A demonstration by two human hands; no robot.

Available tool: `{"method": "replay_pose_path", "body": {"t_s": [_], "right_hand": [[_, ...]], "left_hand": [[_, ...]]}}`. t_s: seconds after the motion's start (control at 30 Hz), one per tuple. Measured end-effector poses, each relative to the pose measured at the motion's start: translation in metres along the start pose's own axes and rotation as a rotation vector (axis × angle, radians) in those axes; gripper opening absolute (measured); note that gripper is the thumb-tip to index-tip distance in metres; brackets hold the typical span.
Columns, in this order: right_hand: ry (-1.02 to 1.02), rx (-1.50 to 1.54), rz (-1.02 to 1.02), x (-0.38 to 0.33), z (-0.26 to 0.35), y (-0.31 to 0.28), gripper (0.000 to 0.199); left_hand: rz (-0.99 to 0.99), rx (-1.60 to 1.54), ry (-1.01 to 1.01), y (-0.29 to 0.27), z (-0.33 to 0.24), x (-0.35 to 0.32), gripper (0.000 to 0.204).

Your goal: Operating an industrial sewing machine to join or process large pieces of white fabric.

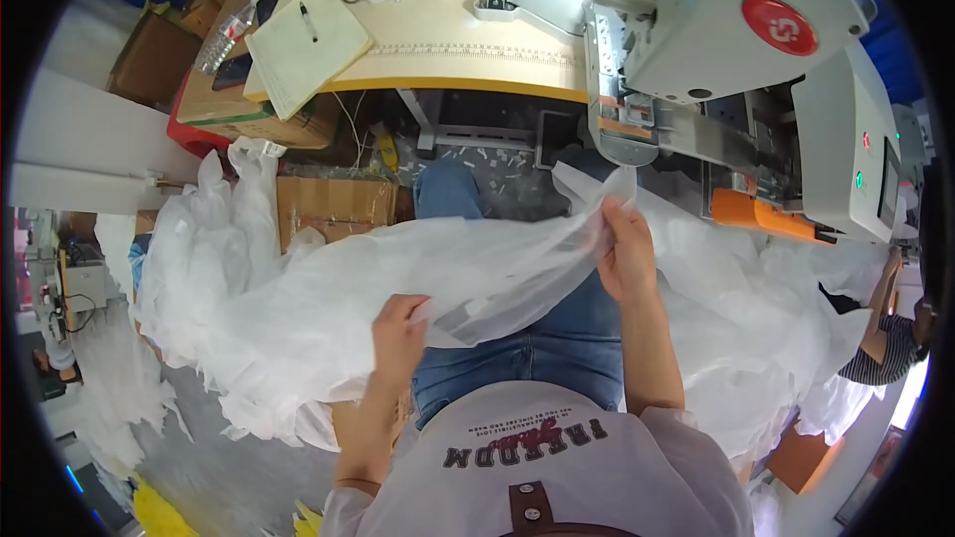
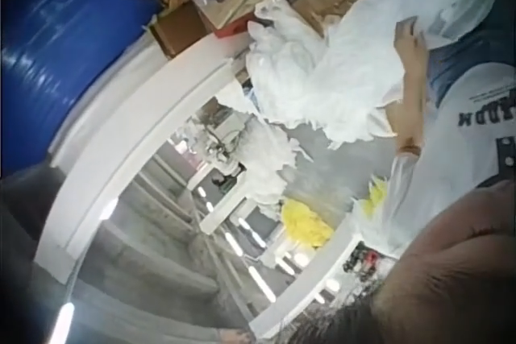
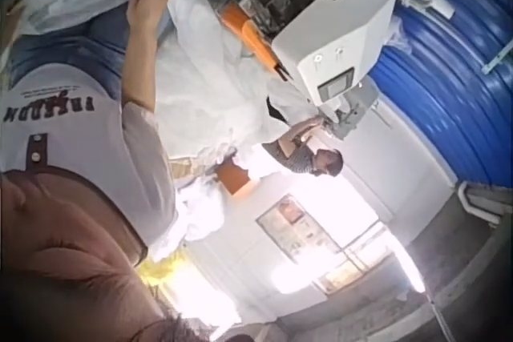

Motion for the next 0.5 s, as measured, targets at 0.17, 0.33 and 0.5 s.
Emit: {"method": "replay_pose_path", "body": {"t_s": [0.17,0.33,0.5], "right_hand": [[-0.261,-0.08,-0.095,-0.012,0.044,-0.011,0.011],[-0.748,-0.889,-0.326,-0.029,0.091,0.019,0.009],[-0.699,-0.698,-0.32,-0.006,0.099,-0.005,0.01]], "left_hand": [[0.316,-0.779,-0.417,-0.088,-0.008,0.047,0.008],[0.128,-0.424,-0.16,-0.099,-0.015,0.118,0.007],[0.196,-0.931,-0.302,-0.085,-0.047,0.15,0.006]]}}
Point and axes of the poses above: each hand's wrist, its own x-axis towards the middle knuckle, its own y-axis out of the palm, z = x × y, the point moved 2 cm from there along x, towards the middle knuckle, and after that the axes turned 5 degrees about z, right-handed, at the moved point
